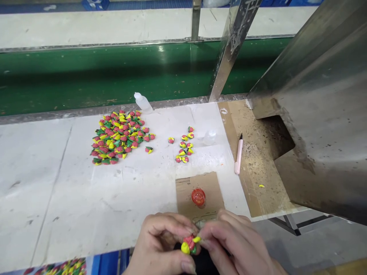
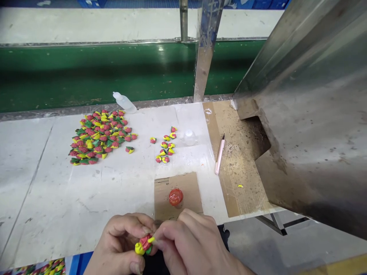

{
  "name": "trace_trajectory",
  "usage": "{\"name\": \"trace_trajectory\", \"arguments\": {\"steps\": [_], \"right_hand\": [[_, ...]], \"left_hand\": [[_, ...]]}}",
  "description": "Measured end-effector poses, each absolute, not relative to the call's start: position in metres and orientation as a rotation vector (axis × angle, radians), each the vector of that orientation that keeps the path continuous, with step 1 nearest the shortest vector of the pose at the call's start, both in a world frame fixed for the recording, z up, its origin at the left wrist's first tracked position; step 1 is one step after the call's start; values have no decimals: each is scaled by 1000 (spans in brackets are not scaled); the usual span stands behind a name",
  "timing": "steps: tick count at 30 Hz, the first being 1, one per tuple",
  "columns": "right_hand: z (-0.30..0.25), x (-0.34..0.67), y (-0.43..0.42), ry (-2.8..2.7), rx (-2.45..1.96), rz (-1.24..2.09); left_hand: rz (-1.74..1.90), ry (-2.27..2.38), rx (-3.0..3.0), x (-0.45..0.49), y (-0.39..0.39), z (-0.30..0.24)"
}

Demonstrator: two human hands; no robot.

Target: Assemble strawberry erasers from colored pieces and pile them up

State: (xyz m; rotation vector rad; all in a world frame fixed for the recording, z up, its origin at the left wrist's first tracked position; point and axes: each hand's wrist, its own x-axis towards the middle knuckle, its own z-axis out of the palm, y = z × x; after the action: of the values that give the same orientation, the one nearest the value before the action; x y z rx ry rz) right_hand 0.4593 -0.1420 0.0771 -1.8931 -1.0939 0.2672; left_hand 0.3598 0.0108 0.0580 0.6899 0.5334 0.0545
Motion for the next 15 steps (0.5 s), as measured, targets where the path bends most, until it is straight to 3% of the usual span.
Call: {"name": "trace_trajectory", "arguments": {"steps": [15], "right_hand": [[77,463,-147,-1104,-1855,263]], "left_hand": [[16,529,620,363,7,63]]}}
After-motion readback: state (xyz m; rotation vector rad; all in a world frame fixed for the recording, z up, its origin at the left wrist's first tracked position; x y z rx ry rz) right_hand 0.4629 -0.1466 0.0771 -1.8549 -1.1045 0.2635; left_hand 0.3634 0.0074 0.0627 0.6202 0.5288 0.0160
